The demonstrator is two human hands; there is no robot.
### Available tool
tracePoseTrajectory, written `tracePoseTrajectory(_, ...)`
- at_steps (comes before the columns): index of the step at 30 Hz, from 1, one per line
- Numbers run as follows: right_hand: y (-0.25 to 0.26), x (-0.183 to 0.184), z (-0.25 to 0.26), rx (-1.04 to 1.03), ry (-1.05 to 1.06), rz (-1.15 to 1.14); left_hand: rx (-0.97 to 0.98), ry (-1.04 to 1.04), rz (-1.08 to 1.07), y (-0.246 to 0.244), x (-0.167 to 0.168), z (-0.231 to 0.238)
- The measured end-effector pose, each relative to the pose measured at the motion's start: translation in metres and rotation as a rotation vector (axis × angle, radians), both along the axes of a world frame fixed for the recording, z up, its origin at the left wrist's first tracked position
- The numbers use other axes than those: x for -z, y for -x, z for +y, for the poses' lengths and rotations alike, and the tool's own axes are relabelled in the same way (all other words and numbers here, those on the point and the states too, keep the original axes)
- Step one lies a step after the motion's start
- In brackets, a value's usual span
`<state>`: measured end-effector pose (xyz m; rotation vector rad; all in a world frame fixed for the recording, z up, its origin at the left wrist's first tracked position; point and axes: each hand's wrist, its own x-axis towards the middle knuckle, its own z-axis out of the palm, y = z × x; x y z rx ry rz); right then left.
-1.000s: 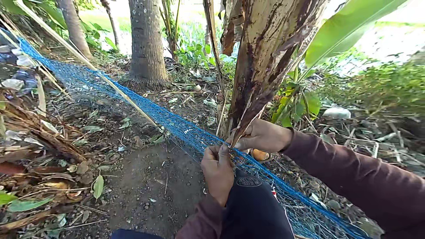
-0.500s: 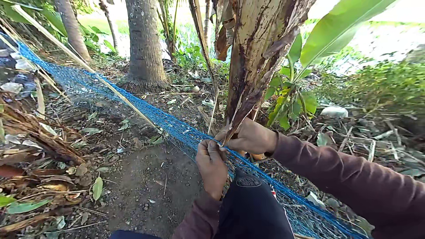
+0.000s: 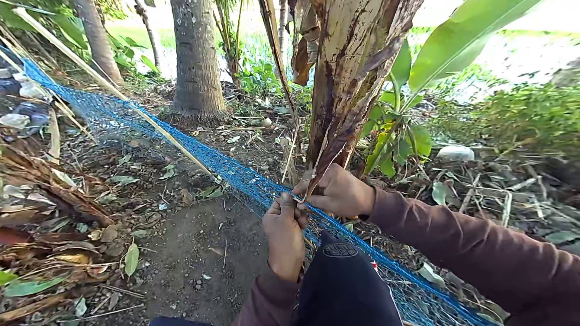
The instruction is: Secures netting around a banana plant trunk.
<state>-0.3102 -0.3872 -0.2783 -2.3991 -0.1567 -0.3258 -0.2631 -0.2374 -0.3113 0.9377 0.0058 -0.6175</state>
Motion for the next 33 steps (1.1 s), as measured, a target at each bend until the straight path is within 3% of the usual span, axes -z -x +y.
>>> tracePoseTrajectory(3,0.003,-0.001,0.004,-0.005,-0.010,0.000,-0.018,0.011,0.009,-0.003,-0.003,0.001)
tracePoseTrajectory(7,0.005,-0.008,0.005,0.028,-0.233,0.125,-0.008,-0.014,-0.061,-0.007,-0.007,0.005)
tracePoseTrajectory(13,-0.001,-0.012,-0.002,0.075,-0.528,0.291,0.037,-0.030,-0.444,-0.010,0.010,0.011)
tracePoseTrajectory(19,0.001,-0.005,0.001,0.012,-0.531,0.182,0.014,-0.010,-0.848,-0.025,0.039,0.012)
tracePoseTrajectory(26,0.000,0.000,0.005,0.038,-0.543,0.205,0.106,0.045,-0.937,-0.042,0.048,0.016)
tracePoseTrajectory(33,-0.004,0.003,0.015,0.248,-0.550,0.254,-0.095,-0.123,-1.053,-0.041,0.053,0.005)
